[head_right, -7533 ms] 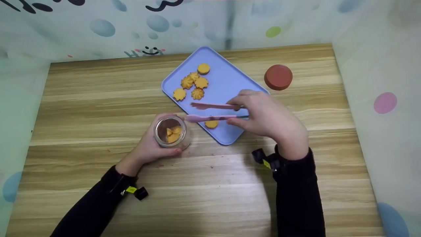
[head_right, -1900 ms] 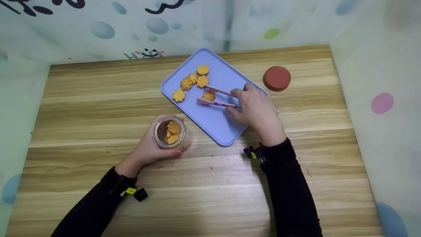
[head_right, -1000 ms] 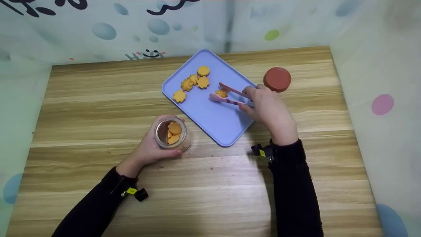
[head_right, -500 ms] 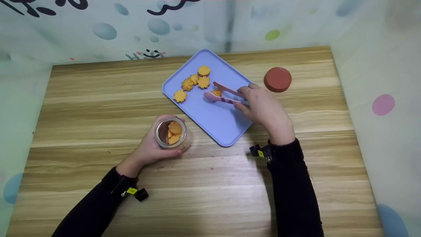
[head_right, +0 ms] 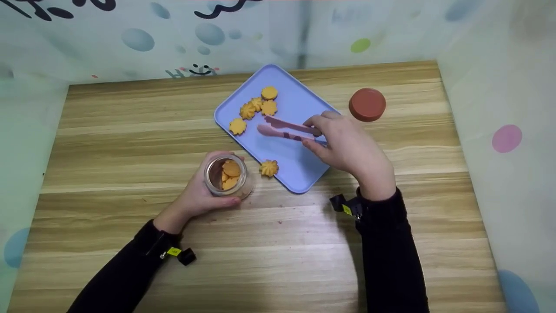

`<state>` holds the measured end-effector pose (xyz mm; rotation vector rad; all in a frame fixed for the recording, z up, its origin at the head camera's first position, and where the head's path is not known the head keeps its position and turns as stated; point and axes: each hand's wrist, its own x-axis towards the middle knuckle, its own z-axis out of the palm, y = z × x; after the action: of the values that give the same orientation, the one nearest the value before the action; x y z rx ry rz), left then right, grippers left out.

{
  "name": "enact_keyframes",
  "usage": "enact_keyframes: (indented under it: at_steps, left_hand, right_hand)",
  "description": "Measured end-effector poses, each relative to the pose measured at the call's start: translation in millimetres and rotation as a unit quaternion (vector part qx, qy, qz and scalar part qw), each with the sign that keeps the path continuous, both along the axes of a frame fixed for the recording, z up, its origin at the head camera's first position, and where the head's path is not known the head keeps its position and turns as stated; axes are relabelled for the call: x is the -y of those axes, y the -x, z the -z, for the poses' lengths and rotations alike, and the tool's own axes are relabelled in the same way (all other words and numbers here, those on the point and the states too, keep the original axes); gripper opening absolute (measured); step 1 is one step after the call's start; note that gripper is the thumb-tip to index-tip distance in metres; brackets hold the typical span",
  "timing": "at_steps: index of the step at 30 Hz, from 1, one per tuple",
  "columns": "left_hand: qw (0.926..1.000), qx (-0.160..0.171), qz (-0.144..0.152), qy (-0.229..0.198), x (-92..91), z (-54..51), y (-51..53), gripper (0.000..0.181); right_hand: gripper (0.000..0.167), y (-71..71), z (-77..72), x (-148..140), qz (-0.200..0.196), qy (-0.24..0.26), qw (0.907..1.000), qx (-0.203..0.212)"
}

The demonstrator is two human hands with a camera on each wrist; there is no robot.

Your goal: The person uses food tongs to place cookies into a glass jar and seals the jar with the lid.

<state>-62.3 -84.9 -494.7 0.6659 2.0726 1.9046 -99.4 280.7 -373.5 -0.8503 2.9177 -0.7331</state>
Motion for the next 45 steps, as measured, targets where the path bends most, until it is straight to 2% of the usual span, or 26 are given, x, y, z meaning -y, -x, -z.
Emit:
enact_keyframes:
  at_steps: [7,11,16,21,25,29,37,45]
  left_hand:
    - [1.0,0.002,0.001,0.003,-0.6,-0.1,0.2,0.101]
    - [0.9999,-0.004,-0.001,0.011,0.2,0.3,0.2,0.101]
    - [0.9998,-0.007,-0.003,0.018,0.9,1.1,-0.3,0.102]
    - [0.9999,-0.006,-0.002,0.012,0.7,1.2,-0.5,0.103]
    - [1.0,-0.004,0.002,0.005,0.4,0.7,-0.3,0.104]
    - [1.0,0.0,0.002,0.004,0.4,-0.1,-0.2,0.102]
    - [1.0,0.01,0.002,0.0,-0.2,-0.7,-0.9,0.103]
    - [1.0,0.007,0.0,0.002,-0.6,-1.7,-0.6,0.103]
  right_hand:
    - [0.029,-9.9,-9.8,1.4,-0.043,-0.015,0.9979,0.046]
    - [0.033,-15.1,-12.9,4.9,-0.046,-0.028,0.9956,0.076]
    - [0.036,-20.9,-13.8,13.3,-0.028,-0.055,0.994,0.09]
    - [0.036,-20.9,-13.4,18.6,-0.011,-0.077,0.9913,0.106]
    - [0.036,-17.2,-13.7,14.2,0.031,-0.089,0.9889,0.115]
    - [0.038,-12.4,-11.8,8.3,0.068,-0.091,0.9875,0.109]
    - [0.041,-10.6,-8.8,0.9,0.096,-0.081,0.9893,0.074]
    - [0.044,-11.4,-10.5,-3.7,0.106,-0.094,0.9822,0.123]
